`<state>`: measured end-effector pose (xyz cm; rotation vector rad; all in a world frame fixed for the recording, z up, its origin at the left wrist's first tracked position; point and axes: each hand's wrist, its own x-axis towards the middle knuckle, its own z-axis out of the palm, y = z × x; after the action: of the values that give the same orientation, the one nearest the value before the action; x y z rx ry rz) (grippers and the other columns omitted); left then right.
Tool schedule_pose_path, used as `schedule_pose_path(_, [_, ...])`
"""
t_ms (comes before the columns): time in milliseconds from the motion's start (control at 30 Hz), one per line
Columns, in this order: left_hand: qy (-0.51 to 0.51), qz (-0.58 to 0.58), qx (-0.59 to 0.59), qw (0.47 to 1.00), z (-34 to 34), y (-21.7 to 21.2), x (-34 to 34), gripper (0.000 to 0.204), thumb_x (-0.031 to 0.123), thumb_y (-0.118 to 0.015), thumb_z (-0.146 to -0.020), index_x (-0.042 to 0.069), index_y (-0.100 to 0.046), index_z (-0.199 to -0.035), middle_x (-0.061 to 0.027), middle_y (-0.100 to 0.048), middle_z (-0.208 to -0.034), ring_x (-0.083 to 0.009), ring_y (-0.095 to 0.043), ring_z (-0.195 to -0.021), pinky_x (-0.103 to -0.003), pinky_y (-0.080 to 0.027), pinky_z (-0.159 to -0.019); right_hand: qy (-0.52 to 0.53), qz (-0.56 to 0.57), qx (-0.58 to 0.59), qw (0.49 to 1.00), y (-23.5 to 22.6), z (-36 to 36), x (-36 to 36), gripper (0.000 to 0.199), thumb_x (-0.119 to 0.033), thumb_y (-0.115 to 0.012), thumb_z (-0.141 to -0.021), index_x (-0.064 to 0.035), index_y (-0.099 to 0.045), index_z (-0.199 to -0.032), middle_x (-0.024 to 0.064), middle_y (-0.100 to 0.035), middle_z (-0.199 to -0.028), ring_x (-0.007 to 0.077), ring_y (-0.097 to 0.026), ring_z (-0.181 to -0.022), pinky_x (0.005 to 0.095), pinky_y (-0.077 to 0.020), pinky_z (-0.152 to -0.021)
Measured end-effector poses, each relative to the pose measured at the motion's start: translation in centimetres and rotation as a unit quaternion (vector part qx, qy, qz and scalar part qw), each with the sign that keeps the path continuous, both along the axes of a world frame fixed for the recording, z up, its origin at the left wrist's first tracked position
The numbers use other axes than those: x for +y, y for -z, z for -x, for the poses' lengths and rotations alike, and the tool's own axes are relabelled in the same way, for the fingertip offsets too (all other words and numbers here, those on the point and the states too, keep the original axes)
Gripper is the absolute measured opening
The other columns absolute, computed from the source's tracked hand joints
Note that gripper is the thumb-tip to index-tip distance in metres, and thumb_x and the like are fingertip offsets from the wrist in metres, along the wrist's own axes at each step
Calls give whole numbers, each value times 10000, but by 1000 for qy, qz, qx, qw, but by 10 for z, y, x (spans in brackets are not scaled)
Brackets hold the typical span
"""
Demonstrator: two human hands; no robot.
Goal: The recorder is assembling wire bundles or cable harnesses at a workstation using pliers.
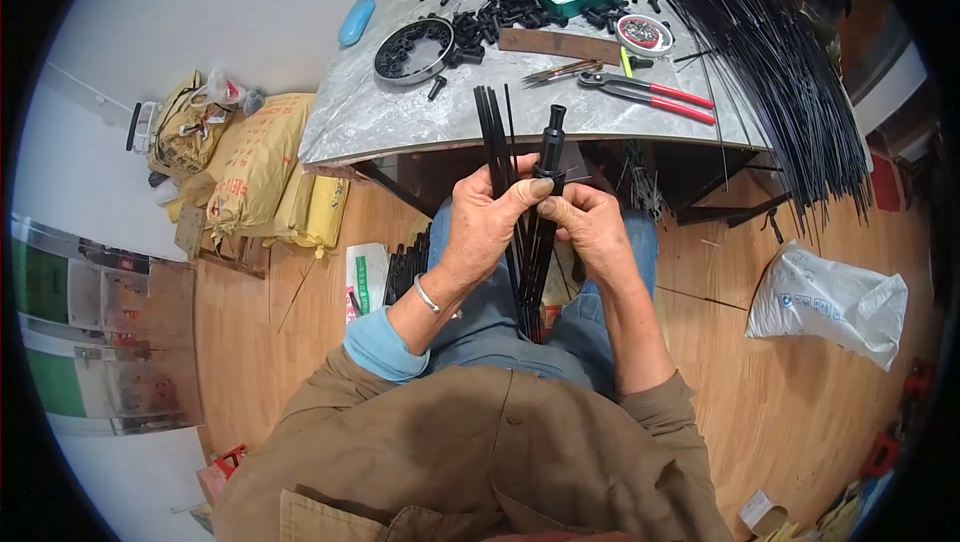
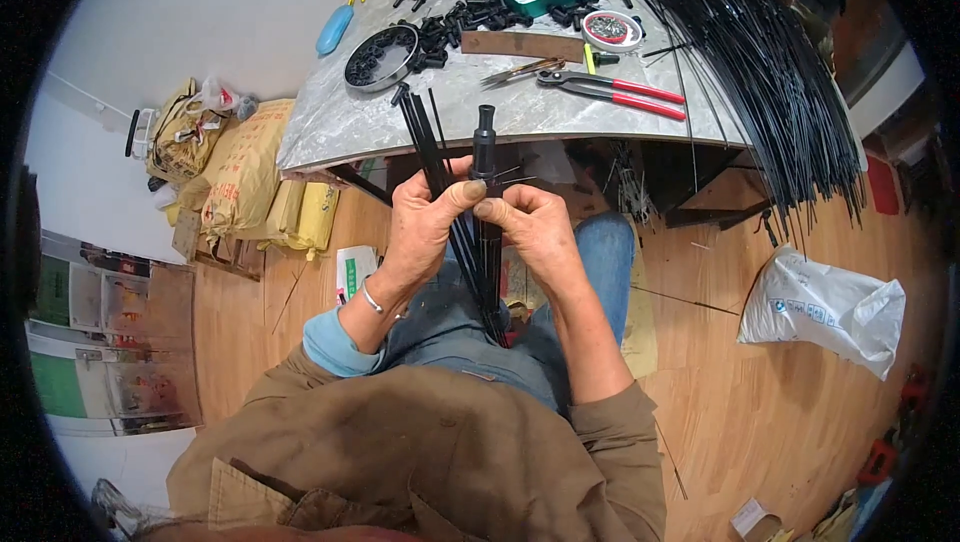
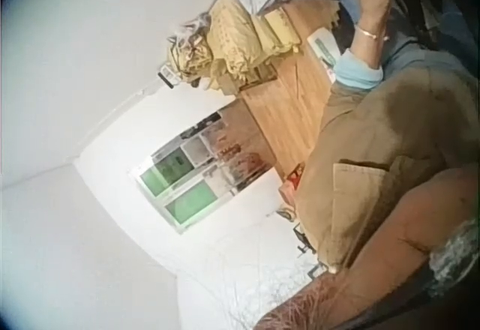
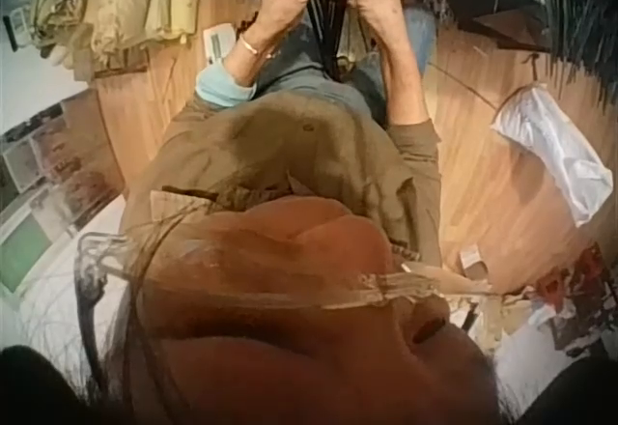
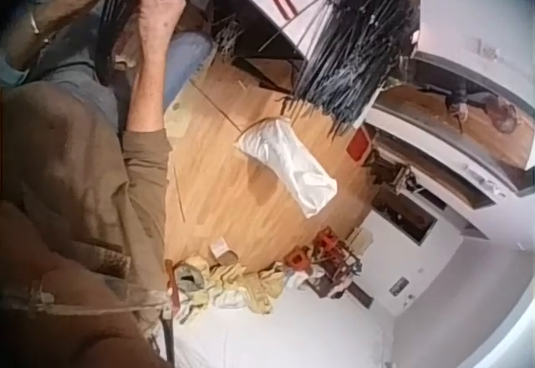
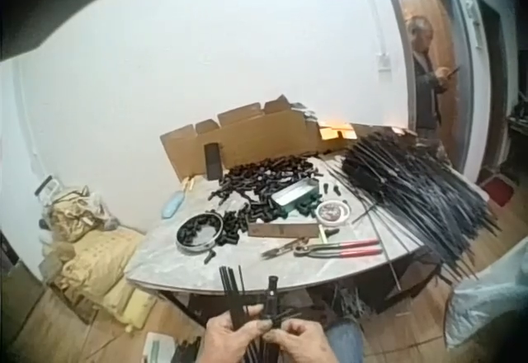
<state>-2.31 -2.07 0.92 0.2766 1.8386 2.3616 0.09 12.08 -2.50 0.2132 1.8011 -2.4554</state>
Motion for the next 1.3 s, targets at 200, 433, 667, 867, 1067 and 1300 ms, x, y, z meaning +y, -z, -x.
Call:
schedule_pose_path(200, [5, 28, 0, 1000, -2, 1, -6, 304, 106, -697, -839, -1, -630, -1116, -20, -666, -937, -63, -591, -821, -213, -486, -758, -34, 30, -21, 999, 3, 4, 0, 287, -245, -771, -775, -123, -549, -640, -79, -502, -607, 19, -411, -527, 173, -315, -476])
schedule_pose_path(433, [26, 195, 30, 980, 7, -17, -10, 267, 142, -678, -853, 0, -647, -1078, -19, -655, -929, -65, -574, -829, -226, -477, -762, 35, -86, 17, 996, -7, -1, -12, 270, -250, -760, -787, -94, -583, -655, -75, -492, -588, 20, -409, -525, 180, -325, -473])
schedule_pose_path(667, [103, 49, -18, 993, 12, -11, -17, 259, 119, -684, -831, 2, -656, -1060, -22, -664, -934, -85, -594, -826, -236, -486, -771, -92, 10, -50, 994, -6, 4, 3, 193, -229, -765, -774, -90, -632, -756, -55, -587, -691, 26, -496, -604, 195, -403, -536])
schedule_pose_path(867, [95, 46, -35, 994, 19, -5, -21, 300, 126, -695, -823, -3, -642, -1088, -40, -672, -954, -104, -611, -844, -254, -492, -801, -23, -57, -22, 998, -9, -1, -11, 211, -244, -761, -785, -110, -607, -730, -68, -542, -666, 19, -464, -576, 179, -407, -529])
schedule_pose_path(1067, [78, 34, -27, 996, 18, -4, -21, 346, 153, -741, -788, -10, -633, -1074, -41, -674, -938, -109, -613, -834, -257, -491, -787, -13, -44, -8, 999, -14, -7, -7, 258, -255, -750, -797, -94, -580, -688, -63, -515, -632, 20, -443, -550, 178, -393, -489])
schedule_pose_path(1300, [108, 41, -34, 993, 14, -9, -25, 315, 148, -738, -790, -8, -634, -1042, -54, -674, -939, -116, -615, -834, -272, -491, -792, -46, 27, -55, 997, -16, -5, -1, 237, -251, -746, -797, -88, -595, -715, -46, -549, -653, 39, -499, -558, 197, -452, -510])
